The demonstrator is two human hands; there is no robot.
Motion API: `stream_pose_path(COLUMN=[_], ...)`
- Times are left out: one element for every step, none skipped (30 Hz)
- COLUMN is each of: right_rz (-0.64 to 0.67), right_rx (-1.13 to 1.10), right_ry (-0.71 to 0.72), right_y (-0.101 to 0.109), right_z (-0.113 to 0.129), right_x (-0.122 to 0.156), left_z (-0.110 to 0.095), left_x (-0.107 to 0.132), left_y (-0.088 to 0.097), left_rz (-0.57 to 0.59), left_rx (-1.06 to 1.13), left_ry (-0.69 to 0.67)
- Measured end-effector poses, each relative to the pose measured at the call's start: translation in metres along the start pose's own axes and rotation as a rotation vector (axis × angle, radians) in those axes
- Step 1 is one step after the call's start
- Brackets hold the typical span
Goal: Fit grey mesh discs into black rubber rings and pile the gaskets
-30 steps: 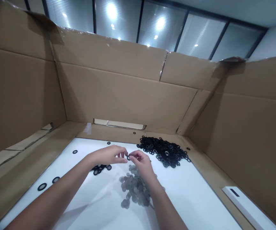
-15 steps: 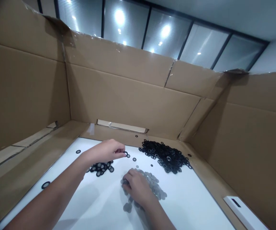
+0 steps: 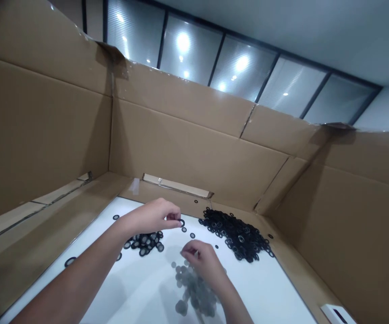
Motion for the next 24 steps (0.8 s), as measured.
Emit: stream_pose_path(right_rz=[-0.023, -0.054, -0.088, -0.12, -0.151, -0.189, -0.24, -0.279, -0.314, -0.336, -0.346, -0.352, -0.352, -0.352, -0.361, -0.374, -0.397, -0.427, -0.458, -0.484, -0.504, -0.515, -0.522, -0.528], right_rx=[-0.041, -0.094, -0.212, -0.327, -0.411, -0.475, -0.517, -0.539, -0.557, -0.572, -0.587, -0.605, -0.627, -0.649, -0.665, -0.67, -0.661, -0.641, -0.613, -0.585, -0.563, -0.547, -0.536, -0.526], right_ry=[0.004, 0.016, 0.033, 0.051, 0.066, 0.096, 0.134, 0.169, 0.197, 0.213, 0.214, 0.204, 0.184, 0.163, 0.145, 0.136, 0.136, 0.145, 0.158, 0.173, 0.19, 0.205, 0.221, 0.237], right_y=[0.011, 0.023, 0.034, 0.045, 0.054, 0.062, 0.068, 0.072, 0.074, 0.075, 0.075, 0.074, 0.073, 0.071, 0.07, 0.07, 0.069, 0.07, 0.07, 0.071, 0.072, 0.072, 0.073, 0.073], right_z=[0.007, 0.016, 0.026, 0.037, 0.049, 0.061, 0.073, 0.084, 0.094, 0.103, 0.11, 0.116, 0.119, 0.122, 0.123, 0.123, 0.123, 0.123, 0.122, 0.123, 0.123, 0.124, 0.125, 0.126], right_x=[-0.003, -0.005, -0.008, -0.01, -0.012, -0.014, -0.015, -0.017, -0.018, -0.02, -0.021, -0.023, -0.024, -0.026, -0.027, -0.027, -0.028, -0.027, -0.026, -0.025, -0.024, -0.022, -0.019, -0.017], left_z=[0.001, 0.003, 0.004, 0.004, 0.005, 0.005, 0.005, 0.005, 0.004, 0.003, 0.002, 0.0, -0.002, -0.004, -0.006, -0.008, -0.01, -0.012, -0.013, -0.015, -0.017, -0.019, -0.02, -0.022], left_x=[-0.001, -0.001, -0.002, -0.003, -0.004, -0.005, -0.006, -0.006, -0.007, -0.006, -0.006, -0.005, -0.004, -0.003, -0.002, -0.002, -0.001, -0.001, 0.0, 0.0, -0.001, -0.001, -0.001, -0.002], left_y=[0.001, 0.001, 0.002, 0.003, 0.004, 0.005, 0.007, 0.009, 0.011, 0.012, 0.014, 0.015, 0.016, 0.016, 0.016, 0.016, 0.016, 0.015, 0.015, 0.015, 0.015, 0.015, 0.015, 0.015], left_rz=[-0.041, -0.09, -0.149, -0.217, -0.292, -0.368, -0.439, -0.498, -0.549, -0.593, -0.63, -0.658, -0.679, -0.692, -0.695, -0.69, -0.682, -0.67, -0.661, -0.658, -0.659, -0.668, -0.684, -0.7], left_rx=[0.015, 0.04, 0.077, 0.129, 0.188, 0.245, 0.293, 0.332, 0.375, 0.421, 0.466, 0.509, 0.544, 0.574, 0.601, 0.626, 0.65, 0.668, 0.681, 0.689, 0.695, 0.699, 0.701, 0.7], left_ry=[0.003, 0.01, 0.022, 0.036, 0.052, 0.068, 0.079, 0.082, 0.081, 0.077, 0.072, 0.064, 0.054, 0.044, 0.031, 0.019, 0.006, -0.006, -0.018, -0.025, -0.027, -0.023, -0.017, -0.012])
Point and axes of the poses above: each hand's wrist, its own x-axis away from the middle knuckle, its own y-axis out of the back of the hand, z = x × y, the point moved 1 cm from there along -x, towards the middle knuckle, and after that the axes turned 15 degrees about -y, right-handed, at the moved point
